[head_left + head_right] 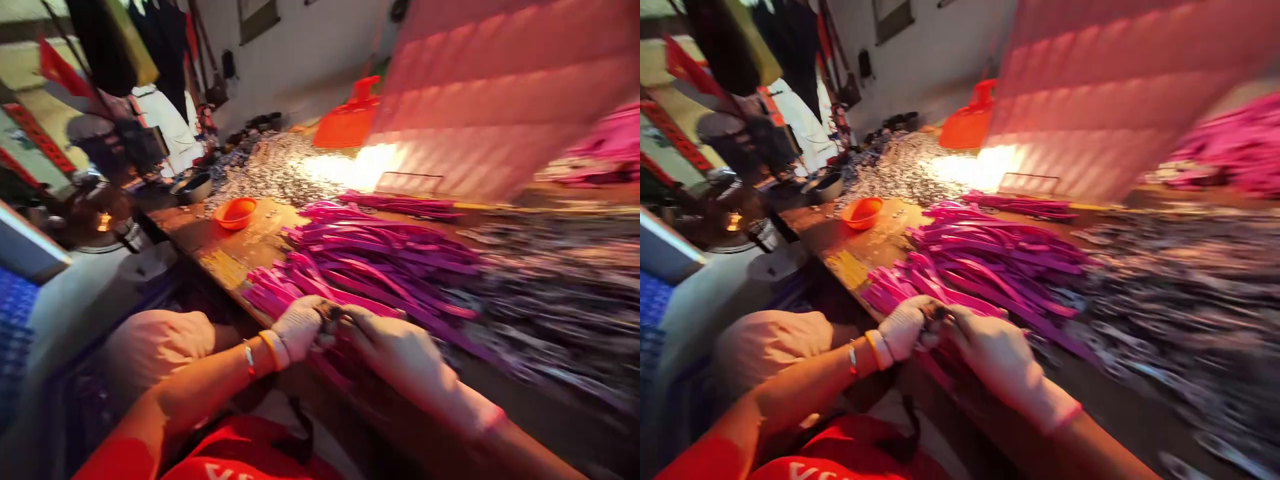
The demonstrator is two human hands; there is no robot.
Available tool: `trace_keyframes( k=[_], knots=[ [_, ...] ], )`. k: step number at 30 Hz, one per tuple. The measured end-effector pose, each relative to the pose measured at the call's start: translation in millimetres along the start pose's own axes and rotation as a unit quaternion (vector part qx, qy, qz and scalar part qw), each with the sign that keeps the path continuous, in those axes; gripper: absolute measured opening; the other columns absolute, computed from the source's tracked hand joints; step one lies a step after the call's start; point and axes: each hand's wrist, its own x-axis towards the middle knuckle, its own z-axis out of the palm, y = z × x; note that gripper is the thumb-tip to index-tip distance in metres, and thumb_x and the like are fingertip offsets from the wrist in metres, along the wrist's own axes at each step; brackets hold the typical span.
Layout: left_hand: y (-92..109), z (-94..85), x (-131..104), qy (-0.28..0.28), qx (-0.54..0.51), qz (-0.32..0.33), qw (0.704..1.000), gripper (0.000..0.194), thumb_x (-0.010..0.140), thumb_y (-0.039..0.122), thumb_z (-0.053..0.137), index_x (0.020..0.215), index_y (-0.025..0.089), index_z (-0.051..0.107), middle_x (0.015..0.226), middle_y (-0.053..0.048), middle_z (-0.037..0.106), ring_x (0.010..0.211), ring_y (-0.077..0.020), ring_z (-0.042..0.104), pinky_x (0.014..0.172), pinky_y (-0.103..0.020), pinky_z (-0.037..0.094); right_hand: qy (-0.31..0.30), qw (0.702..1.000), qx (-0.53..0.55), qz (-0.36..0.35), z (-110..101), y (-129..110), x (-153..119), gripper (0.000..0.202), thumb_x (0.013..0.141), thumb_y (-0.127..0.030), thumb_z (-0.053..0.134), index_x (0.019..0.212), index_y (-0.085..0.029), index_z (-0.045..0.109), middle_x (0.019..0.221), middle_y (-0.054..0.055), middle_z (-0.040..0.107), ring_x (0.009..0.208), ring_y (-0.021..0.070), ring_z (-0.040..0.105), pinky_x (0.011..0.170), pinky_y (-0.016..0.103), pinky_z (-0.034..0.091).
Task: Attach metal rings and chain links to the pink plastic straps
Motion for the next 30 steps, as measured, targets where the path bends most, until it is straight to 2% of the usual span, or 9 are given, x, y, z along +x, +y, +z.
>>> trace_keyframes(
  k=[2,5,11,13,16,19,24,28,30],
  knots=[
    [19,1.0,8,-0.01,-0.004,0.017,1.0,0.02,0.078,0.032,0.065,0.076,0.019,0.051,0.049,0.009,0.035,0.035,-0.0036,0.024,0.037,-0.018,0.011,0.0,0.998,0.019,0.058,-20,1,8,0.036,0.093,-0.046,0.047,0.102,-0.024,0.074,0.071,0.004,0.074,0.058,0.0203,0.065,0.053,0.029,0.04],
    [52,0.1,26,0.044,0.064,0.094,0.993,0.006,0.084,0.02,0.054,0.087,0.016,0.058,0.05,0.007,0.042,0.035,-0.0056,0.033,0.036,-0.017,0.018,0.084,0.979,0.091,0.159,-53,12,22,0.038,0.094,-0.045,0.048,0.115,-0.022,0.069,0.093,0.006,0.076,0.074,0.0191,0.067,0.066,0.029,0.048],
    [94,-3.5,47,0.088,0.178,0.132,0.971,0.013,0.087,0.02,0.059,0.097,0.013,0.064,0.057,0.004,0.055,0.037,-0.0045,0.037,0.037,-0.017,0.023,0.165,0.952,0.156,0.203,-85,48,40,0.033,0.085,-0.045,0.054,0.098,-0.021,0.073,0.092,0.004,0.072,0.084,0.0203,0.062,0.08,0.035,0.047],
    [92,-3.5,55,0.072,0.286,0.15,0.944,0.015,0.087,0.015,0.056,0.096,0.011,0.067,0.064,0.001,0.063,0.041,-0.0049,0.041,0.041,-0.018,0.03,0.156,0.947,0.18,0.217,-85,56,43,0.034,0.084,-0.046,0.055,0.097,-0.02,0.074,0.086,0.004,0.071,0.081,0.0196,0.061,0.079,0.035,0.047],
    [79,-2.2,70,0.01,0.46,0.214,0.862,0.02,0.084,0.009,0.054,0.093,0.011,0.071,0.081,-0.005,0.073,0.066,-0.0108,0.061,0.063,-0.02,0.048,0.152,0.932,0.214,0.252,-86,63,46,0.034,0.083,-0.045,0.056,0.097,-0.019,0.072,0.074,0.001,0.067,0.072,0.0172,0.059,0.073,0.033,0.046],
    [67,6.5,85,-0.052,0.543,0.263,0.796,0.02,0.089,0.016,0.055,0.095,0.011,0.073,0.093,-0.008,0.076,0.086,-0.0173,0.067,0.079,-0.026,0.051,0.166,0.91,0.249,0.286,-92,69,44,0.031,0.083,-0.046,0.058,0.094,-0.019,0.069,0.07,-0.001,0.063,0.067,0.0153,0.057,0.068,0.031,0.045],
    [68,57.4,103,-0.191,0.62,0.294,0.702,0.022,0.089,0.014,0.053,0.097,0.016,0.074,0.094,-0.007,0.075,0.086,-0.0187,0.067,0.08,-0.026,0.05,0.235,0.887,0.235,0.322,-108,76,21,0.03,0.085,-0.046,0.059,0.096,-0.02,0.068,0.079,0.0,0.065,0.075,0.0157,0.058,0.074,0.031,0.048],
    [59,113.7,117,-0.274,0.721,0.214,0.599,0.021,0.083,0.016,0.06,0.098,0.019,0.075,0.094,-0.01,0.074,0.089,-0.0255,0.069,0.079,-0.031,0.051,0.309,0.874,0.14,0.349,-115,69,-13,0.031,0.089,-0.046,0.059,0.103,-0.021,0.069,0.1,0.004,0.07,0.093,0.0188,0.061,0.088,0.034,0.048],
    [44,135.2,122,-0.276,0.74,0.167,0.59,0.022,0.084,0.018,0.059,0.1,0.017,0.075,0.095,-0.015,0.074,0.092,-0.0295,0.07,0.08,-0.034,0.052,0.331,0.854,0.121,0.383,-112,57,-31,0.032,0.09,-0.047,0.059,0.106,-0.021,0.069,0.104,0.005,0.071,0.095,0.0199,0.062,0.09,0.035,0.049]
  ],
)
